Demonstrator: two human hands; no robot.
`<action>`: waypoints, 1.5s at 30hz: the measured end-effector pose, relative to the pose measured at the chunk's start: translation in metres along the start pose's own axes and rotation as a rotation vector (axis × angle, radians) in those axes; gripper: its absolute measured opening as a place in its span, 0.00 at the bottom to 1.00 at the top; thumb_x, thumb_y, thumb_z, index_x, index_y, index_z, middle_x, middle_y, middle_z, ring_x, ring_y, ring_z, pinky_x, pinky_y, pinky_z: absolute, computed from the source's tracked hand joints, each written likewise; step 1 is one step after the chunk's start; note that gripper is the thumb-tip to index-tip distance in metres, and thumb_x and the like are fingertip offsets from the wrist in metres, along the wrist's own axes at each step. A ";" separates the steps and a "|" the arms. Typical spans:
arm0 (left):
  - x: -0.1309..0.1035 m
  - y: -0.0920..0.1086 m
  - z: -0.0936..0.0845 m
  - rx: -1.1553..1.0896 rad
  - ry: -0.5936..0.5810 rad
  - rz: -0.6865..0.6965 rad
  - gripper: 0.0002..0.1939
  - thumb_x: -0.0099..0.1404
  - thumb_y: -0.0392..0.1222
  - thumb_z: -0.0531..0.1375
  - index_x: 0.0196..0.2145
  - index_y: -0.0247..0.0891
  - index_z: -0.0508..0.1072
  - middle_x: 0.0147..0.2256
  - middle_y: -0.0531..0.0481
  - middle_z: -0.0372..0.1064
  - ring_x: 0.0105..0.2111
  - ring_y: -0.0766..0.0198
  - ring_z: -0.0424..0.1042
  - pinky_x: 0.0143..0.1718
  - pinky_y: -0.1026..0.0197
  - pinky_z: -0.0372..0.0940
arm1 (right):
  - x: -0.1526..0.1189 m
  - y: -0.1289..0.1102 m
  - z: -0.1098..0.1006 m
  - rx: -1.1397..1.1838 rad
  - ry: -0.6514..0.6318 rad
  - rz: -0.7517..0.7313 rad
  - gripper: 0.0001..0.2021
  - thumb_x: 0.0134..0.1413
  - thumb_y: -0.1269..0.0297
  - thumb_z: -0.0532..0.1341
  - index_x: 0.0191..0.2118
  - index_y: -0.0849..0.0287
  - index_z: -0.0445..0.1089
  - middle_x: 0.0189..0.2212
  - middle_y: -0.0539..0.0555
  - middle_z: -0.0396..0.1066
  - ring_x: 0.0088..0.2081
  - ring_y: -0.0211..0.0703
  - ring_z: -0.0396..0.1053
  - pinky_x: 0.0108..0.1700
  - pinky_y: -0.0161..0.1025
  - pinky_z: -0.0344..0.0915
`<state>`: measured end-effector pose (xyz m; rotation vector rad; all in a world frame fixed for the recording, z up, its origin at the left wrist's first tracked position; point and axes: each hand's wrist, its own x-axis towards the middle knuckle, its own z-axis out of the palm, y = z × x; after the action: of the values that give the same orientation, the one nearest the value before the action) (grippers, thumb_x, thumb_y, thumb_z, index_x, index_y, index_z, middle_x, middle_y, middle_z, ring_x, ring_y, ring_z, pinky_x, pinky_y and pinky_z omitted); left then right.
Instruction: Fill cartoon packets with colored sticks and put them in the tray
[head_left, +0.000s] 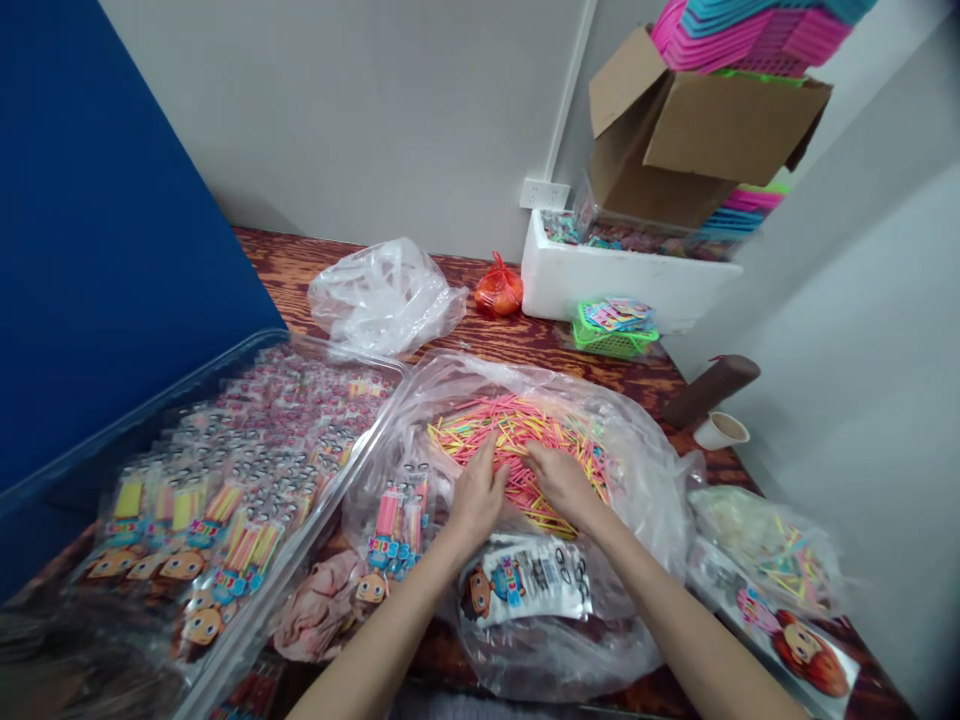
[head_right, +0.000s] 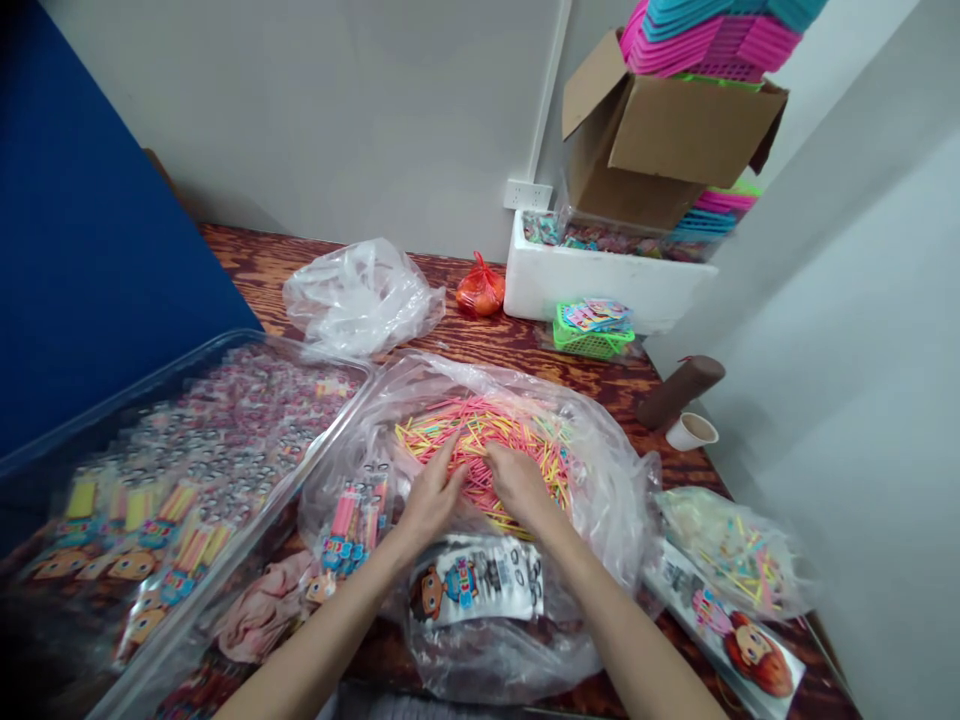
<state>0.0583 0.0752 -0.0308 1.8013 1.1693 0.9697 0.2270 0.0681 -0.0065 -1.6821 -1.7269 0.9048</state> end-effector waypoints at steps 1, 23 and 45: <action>-0.002 0.003 -0.002 -0.013 0.025 -0.005 0.26 0.69 0.41 0.52 0.63 0.40 0.59 0.63 0.42 0.58 0.65 0.55 0.54 0.65 0.45 0.50 | -0.001 -0.002 0.000 0.030 -0.015 0.003 0.10 0.60 0.64 0.54 0.26 0.56 0.61 0.24 0.50 0.67 0.29 0.41 0.65 0.34 0.36 0.58; -0.121 0.001 0.018 0.026 -0.096 0.199 0.22 0.72 0.35 0.48 0.62 0.41 0.60 0.60 0.41 0.62 0.61 0.57 0.61 0.61 0.48 0.59 | -0.131 -0.005 0.082 0.382 0.268 -0.107 0.11 0.65 0.62 0.52 0.40 0.55 0.71 0.37 0.53 0.71 0.39 0.45 0.67 0.43 0.40 0.63; -0.082 0.013 0.020 0.522 -0.150 0.166 0.06 0.62 0.29 0.56 0.35 0.38 0.67 0.35 0.48 0.66 0.39 0.54 0.65 0.44 0.50 0.63 | -0.123 -0.019 0.043 0.502 0.399 -0.088 0.09 0.64 0.66 0.55 0.41 0.54 0.74 0.39 0.51 0.74 0.43 0.43 0.69 0.47 0.37 0.62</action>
<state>0.0567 -0.0090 -0.0427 2.3693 1.2707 0.6358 0.1888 -0.0582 -0.0106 -1.3288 -1.1775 0.8097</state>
